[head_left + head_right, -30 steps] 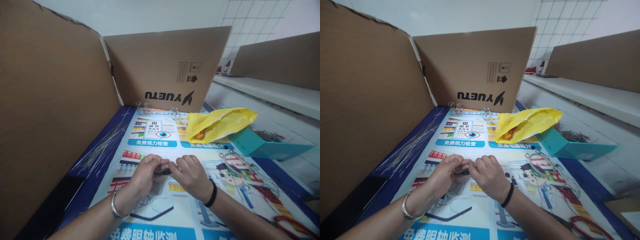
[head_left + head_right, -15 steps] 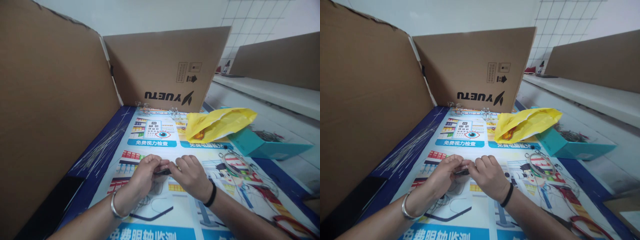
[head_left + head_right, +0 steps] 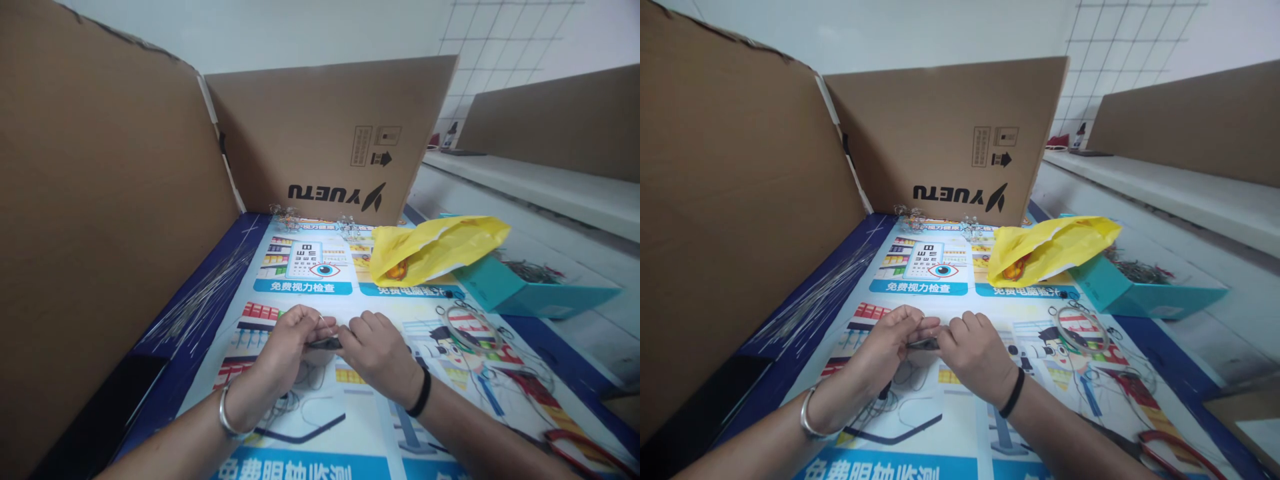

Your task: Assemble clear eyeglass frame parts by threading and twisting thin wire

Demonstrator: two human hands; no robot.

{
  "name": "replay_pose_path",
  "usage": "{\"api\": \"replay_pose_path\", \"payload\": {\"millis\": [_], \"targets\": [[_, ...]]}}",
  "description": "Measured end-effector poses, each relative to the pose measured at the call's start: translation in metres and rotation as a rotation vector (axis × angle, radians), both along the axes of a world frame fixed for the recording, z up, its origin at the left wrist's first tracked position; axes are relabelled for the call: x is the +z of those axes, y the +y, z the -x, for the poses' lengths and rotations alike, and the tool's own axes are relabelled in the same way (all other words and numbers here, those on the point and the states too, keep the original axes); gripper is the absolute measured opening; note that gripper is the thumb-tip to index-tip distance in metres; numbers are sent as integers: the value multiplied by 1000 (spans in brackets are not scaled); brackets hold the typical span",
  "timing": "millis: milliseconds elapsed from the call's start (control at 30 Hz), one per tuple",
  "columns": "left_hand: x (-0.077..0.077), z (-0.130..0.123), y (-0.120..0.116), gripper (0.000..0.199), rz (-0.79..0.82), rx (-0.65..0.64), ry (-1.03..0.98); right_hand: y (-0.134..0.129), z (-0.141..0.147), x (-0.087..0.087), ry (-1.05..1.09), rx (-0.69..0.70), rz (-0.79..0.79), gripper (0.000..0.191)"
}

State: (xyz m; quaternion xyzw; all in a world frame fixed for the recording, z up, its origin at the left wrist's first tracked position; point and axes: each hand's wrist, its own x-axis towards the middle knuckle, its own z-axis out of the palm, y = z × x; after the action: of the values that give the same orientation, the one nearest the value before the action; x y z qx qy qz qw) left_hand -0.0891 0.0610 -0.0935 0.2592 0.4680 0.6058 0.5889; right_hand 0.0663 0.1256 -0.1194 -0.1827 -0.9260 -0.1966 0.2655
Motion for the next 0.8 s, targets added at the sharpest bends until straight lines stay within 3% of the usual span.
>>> {"api": "replay_pose_path", "payload": {"millis": [233,533,800], "targets": [[-1,7,4,18,-49,-79,165,-2,3,-4,-43,-23,124,27],[-5,12,6,11,-139,-217,325,-4,4,-1,-229,-114,430,32],[-12,19,10,10,-219,-187,653,2,2,5,-228,-125,484,29]]}}
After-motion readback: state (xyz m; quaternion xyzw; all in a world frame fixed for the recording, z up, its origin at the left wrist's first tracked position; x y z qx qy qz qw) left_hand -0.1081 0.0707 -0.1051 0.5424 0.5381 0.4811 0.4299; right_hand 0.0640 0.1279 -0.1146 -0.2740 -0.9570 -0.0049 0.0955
